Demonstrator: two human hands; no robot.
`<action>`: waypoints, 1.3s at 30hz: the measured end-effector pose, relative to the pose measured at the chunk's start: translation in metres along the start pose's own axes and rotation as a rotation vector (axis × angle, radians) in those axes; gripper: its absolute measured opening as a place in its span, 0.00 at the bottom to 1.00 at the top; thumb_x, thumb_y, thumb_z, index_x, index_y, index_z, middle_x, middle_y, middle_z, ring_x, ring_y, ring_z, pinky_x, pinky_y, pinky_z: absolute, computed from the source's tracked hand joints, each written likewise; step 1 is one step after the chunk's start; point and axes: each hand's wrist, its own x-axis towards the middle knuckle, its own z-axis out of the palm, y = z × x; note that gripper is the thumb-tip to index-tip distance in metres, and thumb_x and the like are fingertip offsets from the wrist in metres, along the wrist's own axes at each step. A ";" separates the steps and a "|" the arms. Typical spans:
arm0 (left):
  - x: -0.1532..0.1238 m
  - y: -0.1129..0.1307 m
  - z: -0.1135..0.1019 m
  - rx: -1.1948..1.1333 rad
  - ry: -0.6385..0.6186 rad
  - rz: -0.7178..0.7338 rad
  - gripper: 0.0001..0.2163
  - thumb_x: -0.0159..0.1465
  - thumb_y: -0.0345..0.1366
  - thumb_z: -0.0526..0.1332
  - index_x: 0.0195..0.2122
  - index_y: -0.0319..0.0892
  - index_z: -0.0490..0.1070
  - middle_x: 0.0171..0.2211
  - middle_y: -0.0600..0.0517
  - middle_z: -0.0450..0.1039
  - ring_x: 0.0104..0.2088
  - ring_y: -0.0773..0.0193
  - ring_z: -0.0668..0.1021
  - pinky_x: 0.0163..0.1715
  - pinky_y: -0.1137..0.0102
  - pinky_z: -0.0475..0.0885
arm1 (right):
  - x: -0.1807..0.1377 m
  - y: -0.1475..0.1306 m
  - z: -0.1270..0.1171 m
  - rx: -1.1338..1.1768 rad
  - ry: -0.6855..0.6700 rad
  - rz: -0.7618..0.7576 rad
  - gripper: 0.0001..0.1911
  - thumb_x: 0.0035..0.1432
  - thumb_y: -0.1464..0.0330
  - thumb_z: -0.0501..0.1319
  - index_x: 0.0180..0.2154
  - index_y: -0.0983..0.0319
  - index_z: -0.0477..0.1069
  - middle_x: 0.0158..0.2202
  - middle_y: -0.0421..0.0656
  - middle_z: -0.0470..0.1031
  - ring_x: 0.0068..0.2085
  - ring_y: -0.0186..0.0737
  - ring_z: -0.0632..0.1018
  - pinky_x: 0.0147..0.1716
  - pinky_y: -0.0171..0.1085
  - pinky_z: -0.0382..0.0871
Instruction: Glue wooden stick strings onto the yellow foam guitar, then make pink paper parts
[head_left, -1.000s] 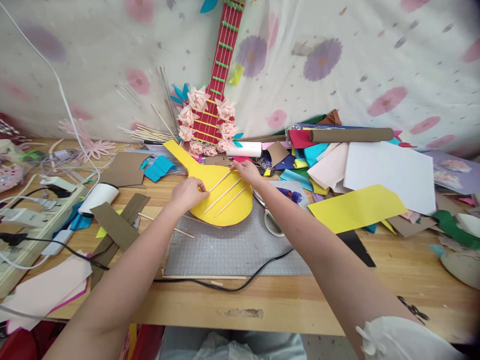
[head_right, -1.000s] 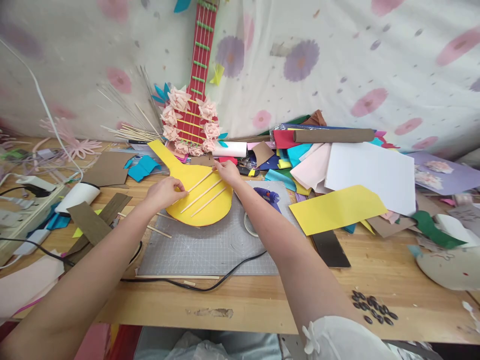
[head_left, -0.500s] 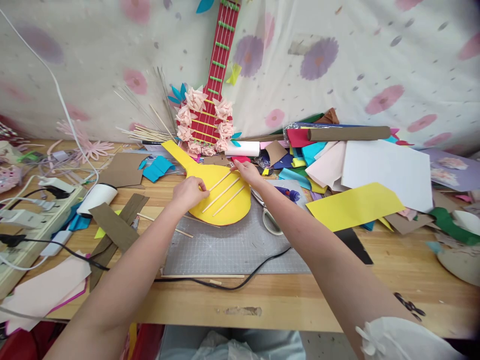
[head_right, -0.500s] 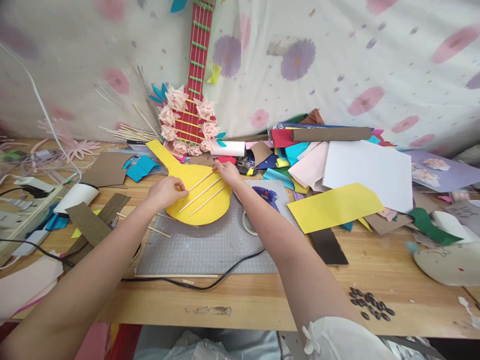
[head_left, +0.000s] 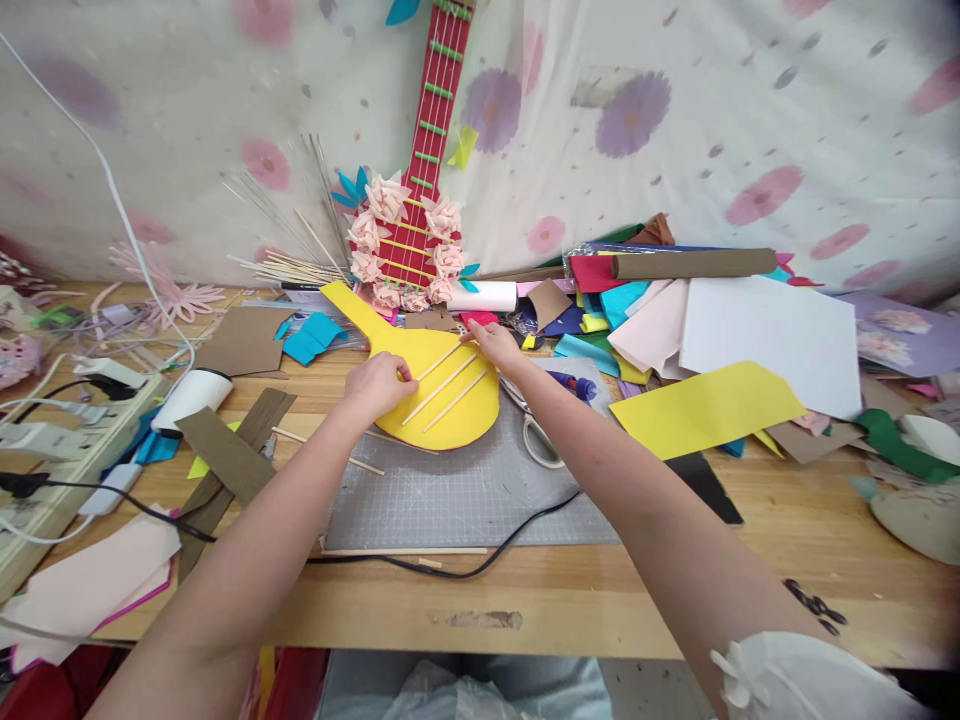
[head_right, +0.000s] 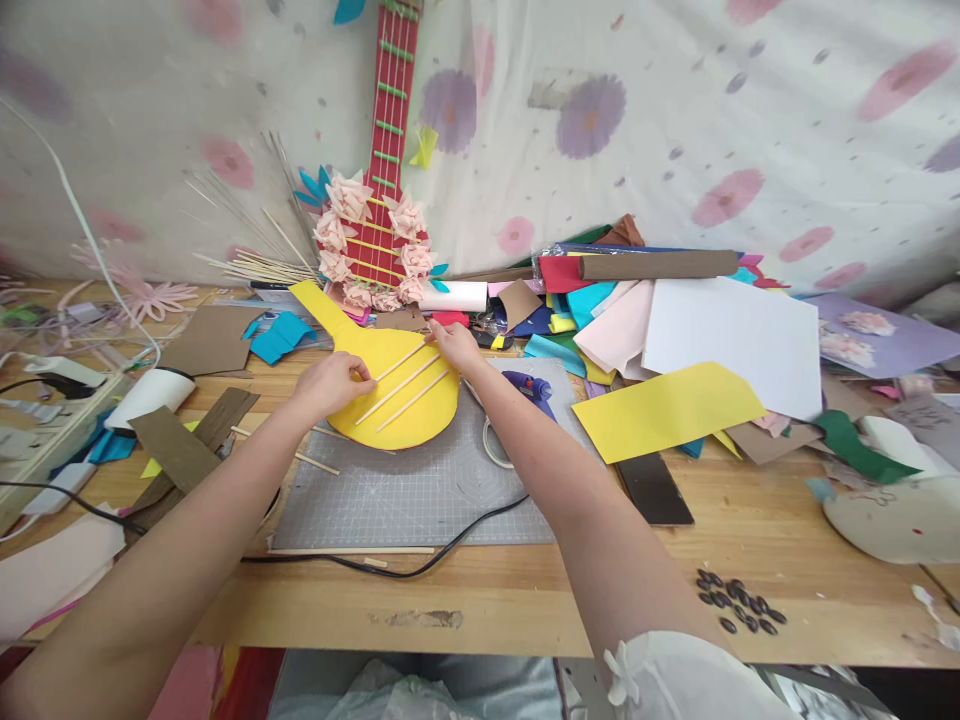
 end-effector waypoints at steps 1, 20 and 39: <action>0.000 0.000 0.000 0.001 0.002 -0.002 0.10 0.50 0.43 0.56 0.28 0.46 0.71 0.37 0.52 0.72 0.36 0.60 0.73 0.31 0.69 0.65 | 0.000 0.000 0.000 -0.007 -0.001 0.001 0.26 0.57 0.55 0.44 0.33 0.62 0.77 0.36 0.43 0.75 0.37 0.38 0.73 0.38 0.33 0.60; -0.009 -0.010 -0.011 -0.063 0.113 -0.054 0.11 0.52 0.45 0.55 0.29 0.45 0.70 0.34 0.51 0.71 0.34 0.61 0.72 0.27 0.70 0.62 | -0.018 0.006 -0.006 0.216 0.118 -0.043 0.22 0.55 0.58 0.47 0.29 0.64 0.74 0.33 0.43 0.75 0.36 0.38 0.72 0.37 0.35 0.61; -0.028 0.041 -0.007 0.068 -0.091 0.159 0.11 0.50 0.44 0.56 0.28 0.46 0.74 0.35 0.51 0.73 0.33 0.61 0.74 0.30 0.71 0.65 | -0.065 0.041 -0.011 0.232 0.126 -0.012 0.21 0.53 0.59 0.48 0.31 0.63 0.75 0.33 0.43 0.75 0.36 0.38 0.73 0.39 0.36 0.62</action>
